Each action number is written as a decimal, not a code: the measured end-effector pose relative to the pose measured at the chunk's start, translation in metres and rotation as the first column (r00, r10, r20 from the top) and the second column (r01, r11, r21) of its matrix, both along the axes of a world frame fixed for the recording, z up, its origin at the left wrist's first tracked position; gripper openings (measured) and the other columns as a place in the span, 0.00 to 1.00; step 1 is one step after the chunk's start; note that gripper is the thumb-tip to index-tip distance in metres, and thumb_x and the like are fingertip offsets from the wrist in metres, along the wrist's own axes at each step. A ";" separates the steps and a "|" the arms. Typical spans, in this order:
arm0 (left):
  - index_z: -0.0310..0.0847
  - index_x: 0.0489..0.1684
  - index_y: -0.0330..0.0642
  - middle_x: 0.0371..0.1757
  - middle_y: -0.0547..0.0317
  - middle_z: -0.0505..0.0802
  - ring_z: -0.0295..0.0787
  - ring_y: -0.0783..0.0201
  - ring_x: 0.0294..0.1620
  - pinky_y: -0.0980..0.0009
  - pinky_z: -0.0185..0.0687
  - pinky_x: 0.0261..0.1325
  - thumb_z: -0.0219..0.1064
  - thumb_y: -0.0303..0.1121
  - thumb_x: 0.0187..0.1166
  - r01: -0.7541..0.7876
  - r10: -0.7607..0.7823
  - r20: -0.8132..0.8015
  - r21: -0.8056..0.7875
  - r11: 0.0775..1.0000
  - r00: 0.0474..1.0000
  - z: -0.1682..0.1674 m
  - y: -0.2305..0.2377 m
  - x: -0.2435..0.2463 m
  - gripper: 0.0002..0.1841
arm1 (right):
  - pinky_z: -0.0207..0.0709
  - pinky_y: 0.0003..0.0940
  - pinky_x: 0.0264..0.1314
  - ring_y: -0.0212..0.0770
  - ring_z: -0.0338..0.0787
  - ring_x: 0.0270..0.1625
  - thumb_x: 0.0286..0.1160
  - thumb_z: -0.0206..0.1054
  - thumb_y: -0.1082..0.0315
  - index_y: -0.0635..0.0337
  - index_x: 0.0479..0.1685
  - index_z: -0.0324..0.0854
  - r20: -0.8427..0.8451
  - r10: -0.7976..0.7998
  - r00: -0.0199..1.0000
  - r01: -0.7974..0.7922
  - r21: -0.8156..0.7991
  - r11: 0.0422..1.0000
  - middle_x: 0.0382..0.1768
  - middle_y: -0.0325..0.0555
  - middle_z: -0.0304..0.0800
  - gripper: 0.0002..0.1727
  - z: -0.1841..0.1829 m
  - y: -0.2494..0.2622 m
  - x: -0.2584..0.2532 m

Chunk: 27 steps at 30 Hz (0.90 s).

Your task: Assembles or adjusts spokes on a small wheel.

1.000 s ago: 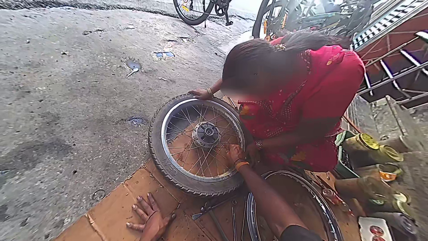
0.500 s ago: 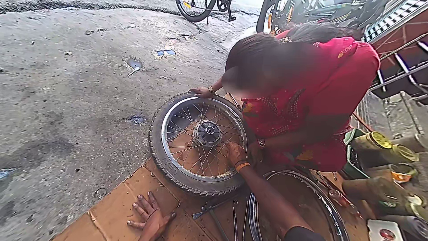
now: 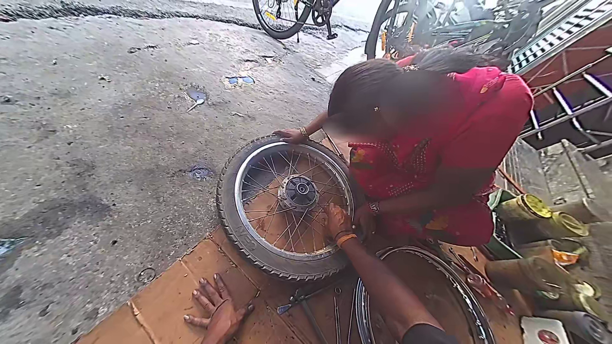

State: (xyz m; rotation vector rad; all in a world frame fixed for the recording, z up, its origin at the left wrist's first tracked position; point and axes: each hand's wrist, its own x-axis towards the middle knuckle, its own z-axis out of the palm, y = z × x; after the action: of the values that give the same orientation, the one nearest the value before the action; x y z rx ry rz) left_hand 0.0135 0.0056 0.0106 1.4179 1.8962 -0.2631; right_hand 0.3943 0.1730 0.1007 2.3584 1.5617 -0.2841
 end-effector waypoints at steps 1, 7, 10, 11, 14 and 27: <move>0.10 0.95 0.51 0.91 0.40 0.11 0.00 0.29 0.90 0.10 0.12 0.73 0.82 0.73 0.45 -0.003 0.003 -0.003 0.008 1.000 1.000 0.000 0.000 0.000 0.83 | 0.79 0.56 0.69 0.60 0.86 0.70 0.81 0.64 0.63 0.65 0.72 0.76 0.001 -0.003 1.000 0.003 0.001 1.000 0.65 0.63 0.86 0.24 0.001 0.001 0.000; 0.11 0.95 0.51 0.91 0.40 0.13 0.01 0.29 0.90 0.11 0.13 0.73 0.82 0.71 0.47 -0.005 0.006 -0.009 0.006 1.000 1.000 0.004 0.000 0.000 0.82 | 0.78 0.57 0.70 0.60 0.87 0.70 0.87 0.56 0.64 0.65 0.68 0.80 0.025 0.002 1.000 0.000 -0.091 0.996 0.65 0.63 0.87 0.20 0.005 0.002 -0.008; 0.10 0.95 0.51 0.91 0.39 0.13 0.01 0.29 0.90 0.10 0.13 0.72 0.82 0.71 0.47 0.000 0.000 -0.012 0.005 1.000 1.000 0.004 0.003 0.002 0.82 | 0.79 0.59 0.69 0.60 0.87 0.68 0.86 0.59 0.59 0.62 0.64 0.83 0.004 0.002 1.000 -0.002 -0.116 0.993 0.63 0.62 0.88 0.20 0.008 0.010 0.002; 0.10 0.95 0.51 0.91 0.40 0.13 0.01 0.29 0.90 0.10 0.13 0.73 0.82 0.71 0.48 -0.001 0.000 -0.011 -0.007 1.000 1.000 0.006 0.003 0.001 0.82 | 0.79 0.60 0.68 0.60 0.88 0.68 0.83 0.62 0.56 0.63 0.59 0.85 -0.011 -0.012 1.000 0.010 -0.141 0.990 0.61 0.63 0.89 0.20 0.011 0.015 0.005; 0.10 0.95 0.50 0.91 0.40 0.13 0.01 0.29 0.90 0.11 0.13 0.73 0.82 0.70 0.49 -0.005 0.005 -0.003 -0.019 1.000 1.000 0.007 0.001 0.001 0.82 | 0.77 0.59 0.71 0.59 0.85 0.71 0.76 0.69 0.55 0.66 0.56 0.85 -0.041 -0.066 0.997 0.055 -0.229 0.972 0.64 0.64 0.87 0.22 0.020 0.027 0.012; 0.09 0.95 0.50 0.91 0.40 0.13 0.01 0.29 0.90 0.11 0.11 0.73 0.81 0.72 0.48 -0.008 0.008 -0.004 -0.011 1.000 1.000 0.009 0.002 0.002 0.82 | 0.80 0.60 0.63 0.62 0.91 0.62 0.83 0.55 0.67 0.51 0.79 0.73 0.006 0.121 0.993 -0.120 -0.064 0.991 0.59 0.60 0.91 0.25 0.007 -0.003 0.007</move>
State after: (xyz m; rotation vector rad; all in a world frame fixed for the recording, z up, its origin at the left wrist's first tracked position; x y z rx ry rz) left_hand 0.0157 0.0071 0.0193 1.4027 1.9005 -0.2726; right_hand 0.4013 0.1696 0.1082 2.2040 1.6574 -0.2909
